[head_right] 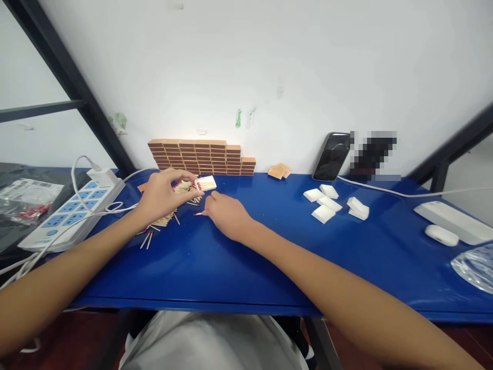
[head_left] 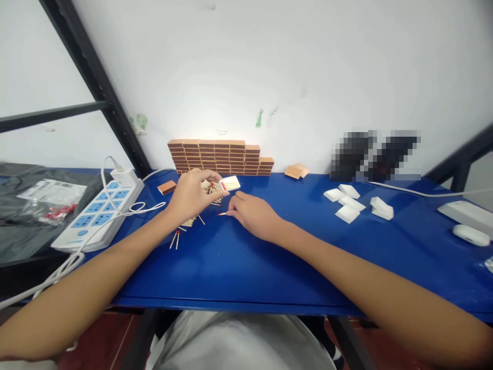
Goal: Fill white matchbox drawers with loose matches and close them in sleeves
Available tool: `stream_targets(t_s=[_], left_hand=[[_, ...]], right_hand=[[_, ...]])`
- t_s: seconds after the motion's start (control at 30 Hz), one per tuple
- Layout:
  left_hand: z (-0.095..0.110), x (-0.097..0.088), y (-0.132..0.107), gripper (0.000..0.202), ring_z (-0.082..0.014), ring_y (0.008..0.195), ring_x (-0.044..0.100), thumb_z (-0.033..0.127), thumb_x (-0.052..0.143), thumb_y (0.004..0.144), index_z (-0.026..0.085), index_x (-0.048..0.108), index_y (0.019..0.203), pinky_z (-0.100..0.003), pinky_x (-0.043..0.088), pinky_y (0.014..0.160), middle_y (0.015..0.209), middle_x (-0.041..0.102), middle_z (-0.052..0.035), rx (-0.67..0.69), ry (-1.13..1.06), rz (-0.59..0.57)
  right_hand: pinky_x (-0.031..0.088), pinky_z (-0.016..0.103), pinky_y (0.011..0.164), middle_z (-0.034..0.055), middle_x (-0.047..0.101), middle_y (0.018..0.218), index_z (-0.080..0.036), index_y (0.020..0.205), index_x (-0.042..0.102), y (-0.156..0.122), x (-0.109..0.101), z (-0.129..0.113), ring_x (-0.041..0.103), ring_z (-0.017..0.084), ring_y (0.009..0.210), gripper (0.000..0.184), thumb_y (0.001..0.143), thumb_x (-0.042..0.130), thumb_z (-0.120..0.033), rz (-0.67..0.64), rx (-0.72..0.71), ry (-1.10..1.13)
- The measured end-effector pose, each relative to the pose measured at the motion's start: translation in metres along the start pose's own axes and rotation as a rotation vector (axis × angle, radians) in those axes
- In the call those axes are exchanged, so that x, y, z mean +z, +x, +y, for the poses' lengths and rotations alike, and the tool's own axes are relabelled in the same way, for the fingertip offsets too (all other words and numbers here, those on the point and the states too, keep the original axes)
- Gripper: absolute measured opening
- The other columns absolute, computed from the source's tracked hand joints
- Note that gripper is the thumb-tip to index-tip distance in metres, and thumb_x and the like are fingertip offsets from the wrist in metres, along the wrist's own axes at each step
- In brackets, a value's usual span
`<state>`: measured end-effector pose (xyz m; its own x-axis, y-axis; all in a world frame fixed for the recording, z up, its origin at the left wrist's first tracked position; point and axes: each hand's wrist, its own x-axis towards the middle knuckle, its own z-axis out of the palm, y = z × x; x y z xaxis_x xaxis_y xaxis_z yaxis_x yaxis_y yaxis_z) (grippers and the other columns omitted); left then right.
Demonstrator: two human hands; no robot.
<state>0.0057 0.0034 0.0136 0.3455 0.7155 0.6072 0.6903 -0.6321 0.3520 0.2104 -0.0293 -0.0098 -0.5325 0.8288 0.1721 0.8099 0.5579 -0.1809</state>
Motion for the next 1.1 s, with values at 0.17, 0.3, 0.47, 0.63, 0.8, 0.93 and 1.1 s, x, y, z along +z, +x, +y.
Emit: stream_targets(t_s=[0.17, 0.3, 0.47, 0.63, 0.8, 0.93, 1.1], left_hand=[[-0.004, 0.004, 0.000, 0.030, -0.0269, 0.094, 0.072, 0.043, 0.088, 0.076, 0.022, 0.077, 0.095, -0.039, 0.053, 0.085, 0.101, 0.081, -0.0042, -0.006, 0.028, -0.042], [-0.001, 0.008, -0.004, 0.033, -0.0240, 0.088, 0.074, 0.044, 0.090, 0.075, 0.022, 0.078, 0.097, -0.035, 0.054, 0.079, 0.100, 0.081, -0.0032, -0.013, -0.066, -0.075], [0.009, 0.010, -0.008, 0.035, -0.0241, 0.097, 0.074, 0.047, 0.089, 0.075, 0.023, 0.078, 0.098, -0.035, 0.056, 0.087, 0.104, 0.081, -0.0030, 0.083, -0.217, -0.142], [0.011, 0.011, -0.009, 0.034, -0.0247, 0.099, 0.074, 0.045, 0.089, 0.076, 0.022, 0.078, 0.099, -0.036, 0.058, 0.089, 0.103, 0.081, -0.0037, 0.073, -0.259, -0.162], [0.005, 0.012, -0.008, 0.035, -0.0235, 0.097, 0.075, 0.046, 0.090, 0.075, 0.023, 0.078, 0.099, -0.034, 0.058, 0.087, 0.105, 0.081, -0.0031, 0.070, -0.244, -0.139], [0.004, 0.012, -0.009, 0.034, -0.0236, 0.099, 0.075, 0.046, 0.090, 0.076, 0.023, 0.078, 0.099, -0.035, 0.057, 0.090, 0.105, 0.081, -0.0025, 0.077, -0.229, -0.135], [0.005, 0.010, -0.008, 0.032, -0.0227, 0.095, 0.075, 0.045, 0.089, 0.076, 0.023, 0.078, 0.098, -0.033, 0.056, 0.086, 0.103, 0.081, -0.0013, 0.092, -0.193, -0.159]], right_hand=[[0.042, 0.030, 0.073, 0.0087, 0.065, 0.109, -0.017, 0.106, 0.064, -0.009, -0.019, 0.034, 0.062, 0.020, 0.089, 0.018, 0.108, 0.052, -0.030, 0.158, -0.053, -0.047], [0.041, 0.031, 0.071, 0.0093, 0.064, 0.109, -0.017, 0.108, 0.063, -0.007, -0.025, 0.044, 0.061, 0.021, 0.089, 0.016, 0.107, 0.051, -0.027, 0.290, -0.049, -0.086], [0.040, 0.031, 0.070, 0.0093, 0.065, 0.109, -0.017, 0.107, 0.064, -0.005, -0.021, 0.043, 0.063, 0.021, 0.092, 0.019, 0.108, 0.050, -0.030, 0.306, -0.035, -0.091], [0.039, 0.030, 0.069, 0.0087, 0.065, 0.109, -0.017, 0.107, 0.064, -0.006, -0.020, 0.043, 0.063, 0.020, 0.090, 0.020, 0.108, 0.051, -0.032, 0.289, -0.041, -0.095], [0.039, 0.031, 0.069, 0.0092, 0.065, 0.110, -0.016, 0.108, 0.064, -0.006, -0.021, 0.042, 0.062, 0.020, 0.091, 0.020, 0.109, 0.050, -0.031, 0.282, -0.063, -0.116], [0.037, 0.030, 0.067, 0.0088, 0.066, 0.108, -0.016, 0.107, 0.064, -0.007, -0.017, 0.038, 0.062, 0.020, 0.089, 0.019, 0.108, 0.051, -0.029, 0.248, -0.112, -0.123], [0.038, 0.030, 0.069, 0.0082, 0.066, 0.105, -0.017, 0.105, 0.065, -0.007, -0.019, 0.045, 0.060, 0.019, 0.086, 0.016, 0.106, 0.053, -0.028, 0.332, -0.120, -0.039]])
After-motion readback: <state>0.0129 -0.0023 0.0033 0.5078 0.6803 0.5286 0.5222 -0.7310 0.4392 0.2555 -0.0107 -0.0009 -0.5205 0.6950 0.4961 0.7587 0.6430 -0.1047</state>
